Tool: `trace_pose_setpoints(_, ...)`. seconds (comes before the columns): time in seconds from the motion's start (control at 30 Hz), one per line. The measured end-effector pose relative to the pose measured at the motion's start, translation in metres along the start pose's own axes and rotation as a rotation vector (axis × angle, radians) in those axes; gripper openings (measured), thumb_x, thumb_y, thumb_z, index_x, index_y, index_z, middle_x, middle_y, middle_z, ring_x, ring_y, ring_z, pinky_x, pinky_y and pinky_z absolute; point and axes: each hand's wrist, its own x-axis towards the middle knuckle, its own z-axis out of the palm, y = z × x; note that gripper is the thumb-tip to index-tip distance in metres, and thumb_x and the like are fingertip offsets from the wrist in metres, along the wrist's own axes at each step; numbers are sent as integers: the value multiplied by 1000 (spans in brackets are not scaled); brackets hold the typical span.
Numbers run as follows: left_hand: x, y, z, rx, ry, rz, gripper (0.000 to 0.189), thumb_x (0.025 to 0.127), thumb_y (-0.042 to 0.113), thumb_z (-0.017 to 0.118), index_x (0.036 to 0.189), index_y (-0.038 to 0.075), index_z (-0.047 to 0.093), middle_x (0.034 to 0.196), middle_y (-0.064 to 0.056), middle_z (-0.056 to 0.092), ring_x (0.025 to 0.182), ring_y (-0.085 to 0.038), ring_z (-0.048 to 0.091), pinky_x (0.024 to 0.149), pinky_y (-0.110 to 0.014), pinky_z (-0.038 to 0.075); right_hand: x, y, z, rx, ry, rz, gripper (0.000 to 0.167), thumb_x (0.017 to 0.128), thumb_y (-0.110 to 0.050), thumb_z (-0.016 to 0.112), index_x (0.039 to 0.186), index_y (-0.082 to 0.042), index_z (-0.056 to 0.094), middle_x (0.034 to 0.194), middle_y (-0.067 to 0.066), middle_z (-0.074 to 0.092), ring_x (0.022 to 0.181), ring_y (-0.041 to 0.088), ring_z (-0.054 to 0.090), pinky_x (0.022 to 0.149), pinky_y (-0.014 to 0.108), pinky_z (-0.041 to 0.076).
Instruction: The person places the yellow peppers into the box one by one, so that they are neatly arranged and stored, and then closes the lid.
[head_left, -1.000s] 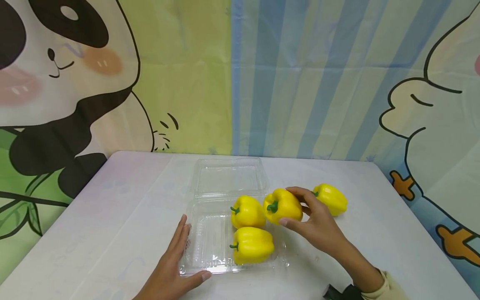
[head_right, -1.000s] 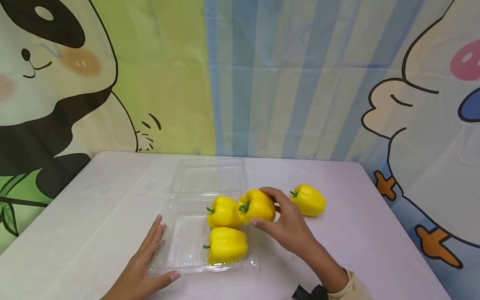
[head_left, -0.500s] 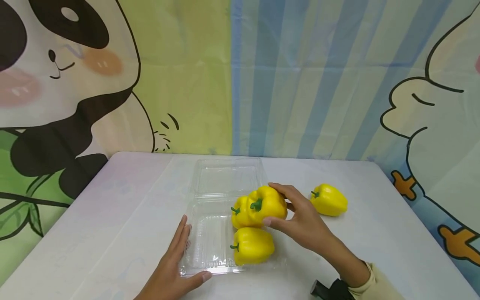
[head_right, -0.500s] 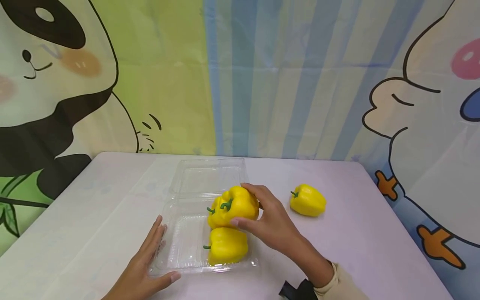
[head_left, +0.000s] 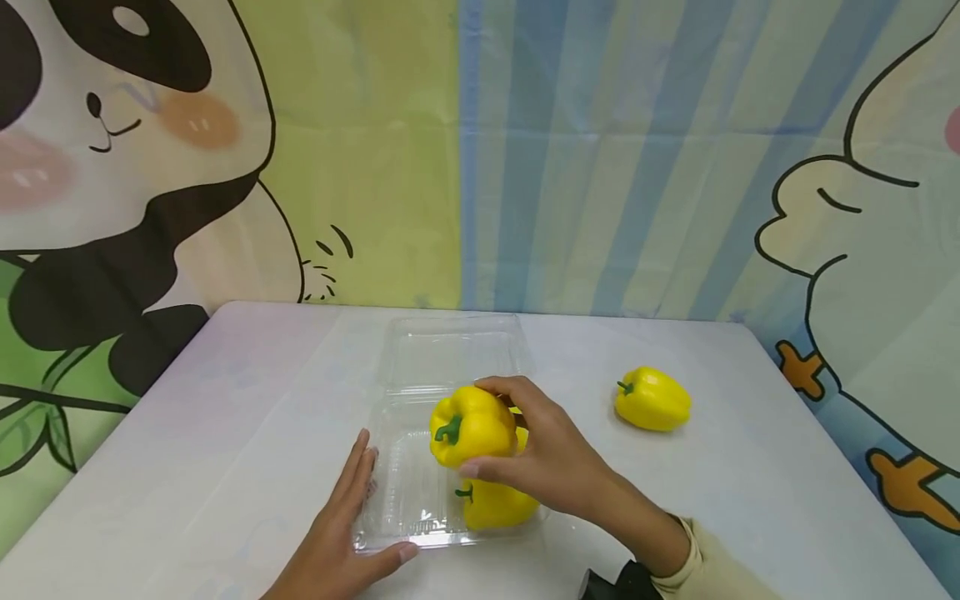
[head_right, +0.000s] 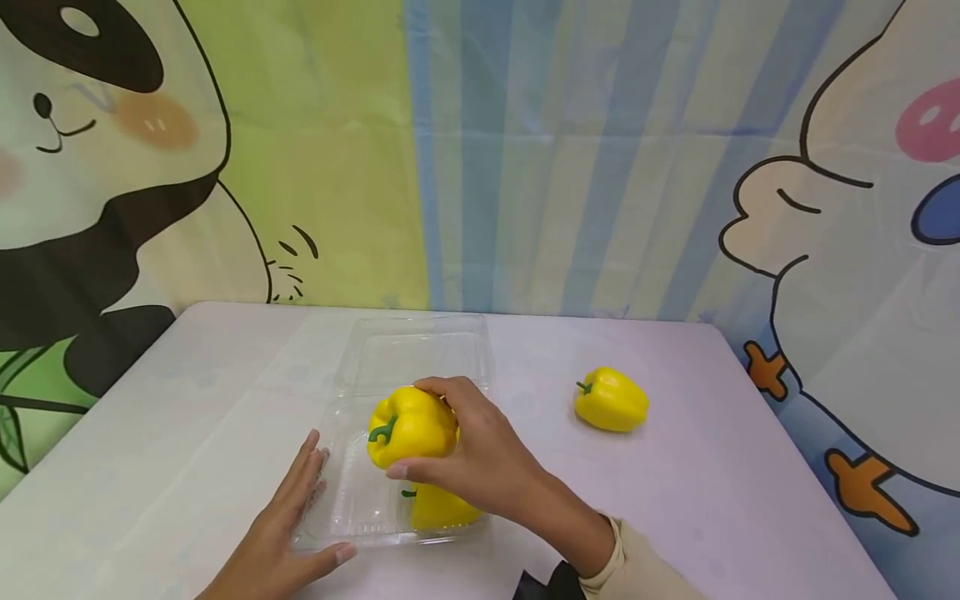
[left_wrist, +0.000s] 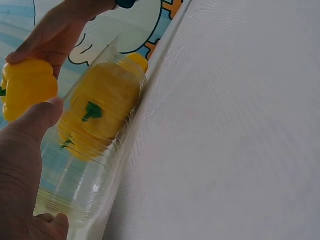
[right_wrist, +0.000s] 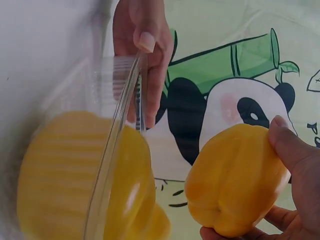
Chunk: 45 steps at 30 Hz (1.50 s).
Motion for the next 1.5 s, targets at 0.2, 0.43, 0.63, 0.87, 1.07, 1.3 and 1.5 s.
trace_pose_setpoints(0.2, -2, -4, -2, 6, 24, 41, 117, 72, 60, 78, 157, 14, 13, 163, 9, -4, 139, -36, 32, 101, -57, 34, 5, -4, 16, 0, -44, -42, 74, 73, -40, 85, 136, -20, 49, 127, -14, 52, 106, 10, 54, 92, 30, 50)
trace_pose_setpoints(0.43, -2, -5, -2, 9, 43, 99, 115, 73, 58, 78, 157, 12, 14, 162, 10, -4, 140, -33, 29, 101, -56, 33, 6, -6, 29, -65, -65, -79, 77, 72, -45, 84, 137, -18, 51, 124, -13, 54, 103, 7, 52, 90, 28, 50)
trace_pose_setpoints(0.63, 0, -3, 0, -11, 17, 71, 115, 73, 60, 77, 157, 13, 15, 162, 11, -5, 143, -32, 21, 102, -57, 30, 6, -7, 35, -121, -92, -68, 78, 73, -49, 82, 137, -18, 49, 129, -11, 53, 107, 7, 51, 94, 28, 48)
trace_pose_setpoints(0.87, 2, -4, 2, -12, 9, 107, 113, 75, 58, 77, 157, 12, 14, 163, 9, -6, 144, -35, 16, 102, -63, 28, 8, -5, 42, -200, -131, -65, 80, 72, -53, 80, 136, -17, 50, 129, -10, 54, 105, 5, 53, 92, 27, 48)
trace_pose_setpoints(1.07, -1, -5, -2, 9, 23, 108, 113, 75, 56, 77, 156, 9, 16, 163, 9, -5, 143, -37, 19, 101, -63, 29, 13, -1, 52, -209, -188, -40, 80, 72, -58, 78, 136, -18, 51, 127, -12, 55, 103, 3, 53, 92, 26, 47)
trace_pose_setpoints(1.3, 0, -7, 1, 23, 43, 122, 115, 73, 59, 77, 157, 12, 15, 163, 9, -3, 144, -34, 20, 104, -58, 29, 15, 7, 60, -190, -248, -11, 77, 73, -56, 79, 135, -18, 52, 126, -12, 54, 103, 1, 52, 92, 24, 46)
trace_pose_setpoints(1.5, 1, -9, 2, 40, 51, 130, 116, 72, 58, 79, 156, 8, 16, 163, 8, -3, 143, -33, 21, 104, -54, 29, 16, 9, 65, -248, -273, -54, 78, 75, -57, 77, 135, -15, 52, 125, -10, 56, 102, 0, 53, 91, 22, 46)
